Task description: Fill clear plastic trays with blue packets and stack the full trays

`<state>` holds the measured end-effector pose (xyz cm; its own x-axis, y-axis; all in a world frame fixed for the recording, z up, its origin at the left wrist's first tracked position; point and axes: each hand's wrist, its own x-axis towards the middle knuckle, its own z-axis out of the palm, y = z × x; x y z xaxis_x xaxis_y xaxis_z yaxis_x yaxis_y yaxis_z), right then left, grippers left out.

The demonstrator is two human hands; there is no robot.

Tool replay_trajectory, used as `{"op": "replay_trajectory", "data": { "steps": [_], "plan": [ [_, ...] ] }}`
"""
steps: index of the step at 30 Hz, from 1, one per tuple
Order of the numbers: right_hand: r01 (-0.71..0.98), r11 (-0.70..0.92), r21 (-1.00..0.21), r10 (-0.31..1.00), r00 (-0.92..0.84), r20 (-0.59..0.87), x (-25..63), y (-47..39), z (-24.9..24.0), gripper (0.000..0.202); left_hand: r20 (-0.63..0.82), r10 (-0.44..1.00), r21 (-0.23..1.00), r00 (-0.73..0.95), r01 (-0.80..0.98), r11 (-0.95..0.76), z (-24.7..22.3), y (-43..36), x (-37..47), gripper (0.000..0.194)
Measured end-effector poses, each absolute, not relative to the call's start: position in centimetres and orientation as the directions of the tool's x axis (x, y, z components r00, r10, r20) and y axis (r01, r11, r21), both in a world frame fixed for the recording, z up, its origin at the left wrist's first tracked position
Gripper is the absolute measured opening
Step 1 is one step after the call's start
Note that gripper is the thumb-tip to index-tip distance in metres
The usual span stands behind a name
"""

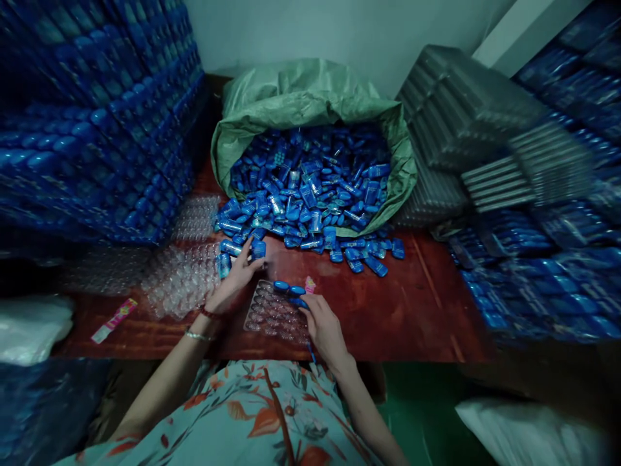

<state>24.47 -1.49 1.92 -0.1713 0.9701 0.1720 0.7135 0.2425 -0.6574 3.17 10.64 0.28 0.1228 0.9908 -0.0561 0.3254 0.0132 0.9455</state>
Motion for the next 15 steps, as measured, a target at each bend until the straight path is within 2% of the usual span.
{"op": "replay_trajectory", "data": {
  "steps": [4, 8, 11, 15],
  "plan": [
    [0.85, 0.317, -0.421, 0.948, -0.294, 0.12, 24.4, -0.7, 1.4, 0.036, -0.159, 0.987, 0.987, 0.025, -0.009, 0.16, 1.9, 6.0, 1.9, 0.055],
    [0.9, 0.351, -0.259, 0.932, -0.362, 0.006, 23.9, 0.1, 2.6, 0.041, -0.243, 0.966, 0.967, -0.085, -0.093, 0.235, 2.4, 3.0, 2.2, 0.039],
    [0.905, 0.368, -0.211, 0.923, -0.383, -0.033, 23.6, 0.5, 3.3, 0.045, -0.227, 0.968, 0.971, -0.107, -0.105, 0.216, 2.1, 2.3, 3.0, 0.034],
    [0.88, 0.404, -0.25, 0.908, -0.42, -0.01, 23.9, 0.5, 2.9, 0.042, -0.114, 0.983, 0.993, -0.143, -0.025, 0.112, 1.3, 2.1, 3.9, 0.03]
  ]
}}
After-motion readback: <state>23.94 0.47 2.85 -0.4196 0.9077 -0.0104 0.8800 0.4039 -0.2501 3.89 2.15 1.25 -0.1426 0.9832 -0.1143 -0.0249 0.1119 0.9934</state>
